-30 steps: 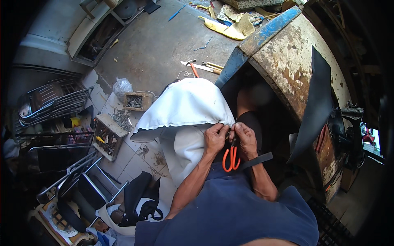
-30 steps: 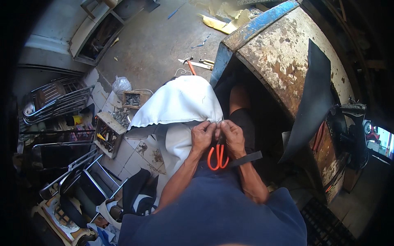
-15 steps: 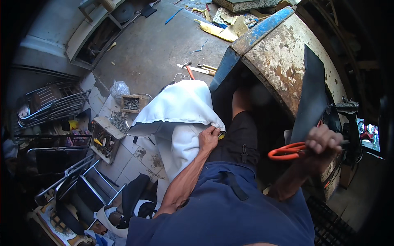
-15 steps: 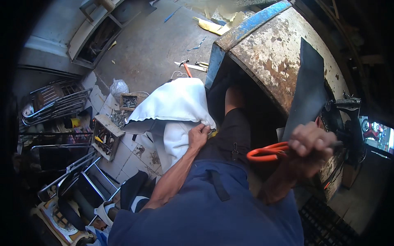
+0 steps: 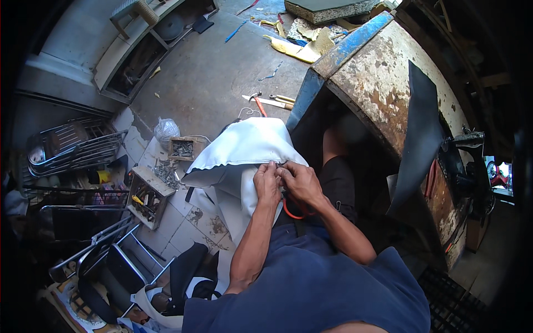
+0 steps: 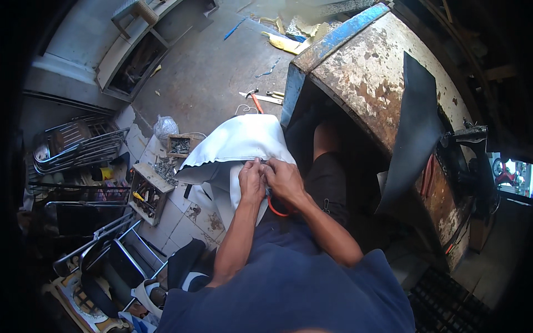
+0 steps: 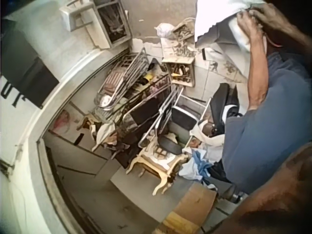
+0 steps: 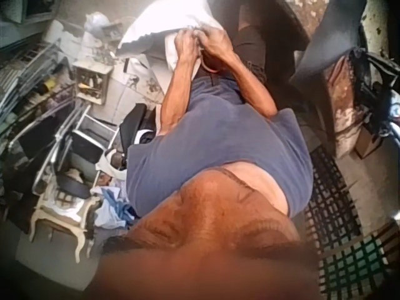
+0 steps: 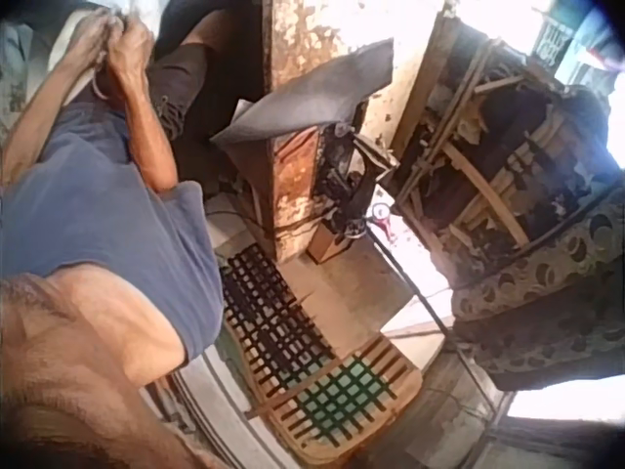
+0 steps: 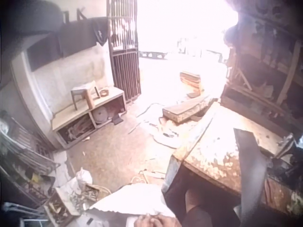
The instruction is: The person cuts along a curved line on a large piece of white upholstery fabric using shears, then uses the cut-out section to measure and cut a matching piece of black material.
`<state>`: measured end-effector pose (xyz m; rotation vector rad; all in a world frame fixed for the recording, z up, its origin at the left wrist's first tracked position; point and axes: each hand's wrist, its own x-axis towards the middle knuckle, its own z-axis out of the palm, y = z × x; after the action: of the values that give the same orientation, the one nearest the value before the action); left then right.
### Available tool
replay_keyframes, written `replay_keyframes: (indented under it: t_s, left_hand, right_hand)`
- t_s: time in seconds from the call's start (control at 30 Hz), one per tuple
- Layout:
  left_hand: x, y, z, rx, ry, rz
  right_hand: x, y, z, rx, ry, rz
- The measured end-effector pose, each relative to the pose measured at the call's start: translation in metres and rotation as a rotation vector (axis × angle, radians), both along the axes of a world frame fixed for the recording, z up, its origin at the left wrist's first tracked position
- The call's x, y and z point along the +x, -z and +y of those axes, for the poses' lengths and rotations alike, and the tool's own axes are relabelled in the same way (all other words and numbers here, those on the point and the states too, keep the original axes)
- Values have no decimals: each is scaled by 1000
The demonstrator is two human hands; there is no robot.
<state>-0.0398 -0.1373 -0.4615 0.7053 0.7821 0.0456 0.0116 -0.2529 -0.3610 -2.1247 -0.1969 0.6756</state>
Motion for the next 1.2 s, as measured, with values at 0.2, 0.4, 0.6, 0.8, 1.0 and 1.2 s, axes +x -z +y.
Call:
replay_keyframes:
  t_s: [0.2, 0.4, 0.6, 0.8, 1.0, 1.2]
  left_hand:
    - [1, -5, -6, -23, -31, 24]
    - [-3, 10, -8, -43, -41, -3]
    - [1, 2, -12, -36, -65, 17]
    - [0, 7, -11, -35, -83, -12]
    - [-1, 5, -12, -3, -72, 5]
    - [1, 3, -11, 12, -68, 14]
  right_hand:
    - [11, 30, 2, -190, -51, -80]
    - [11, 33, 5, -231, -72, -49]
    - [15, 33, 8, -244, -86, -38]
    - [16, 36, 10, -261, -103, -51]
    - [21, 35, 10, -275, -150, -50]
    - [24, 33, 12, -258, -142, -36]
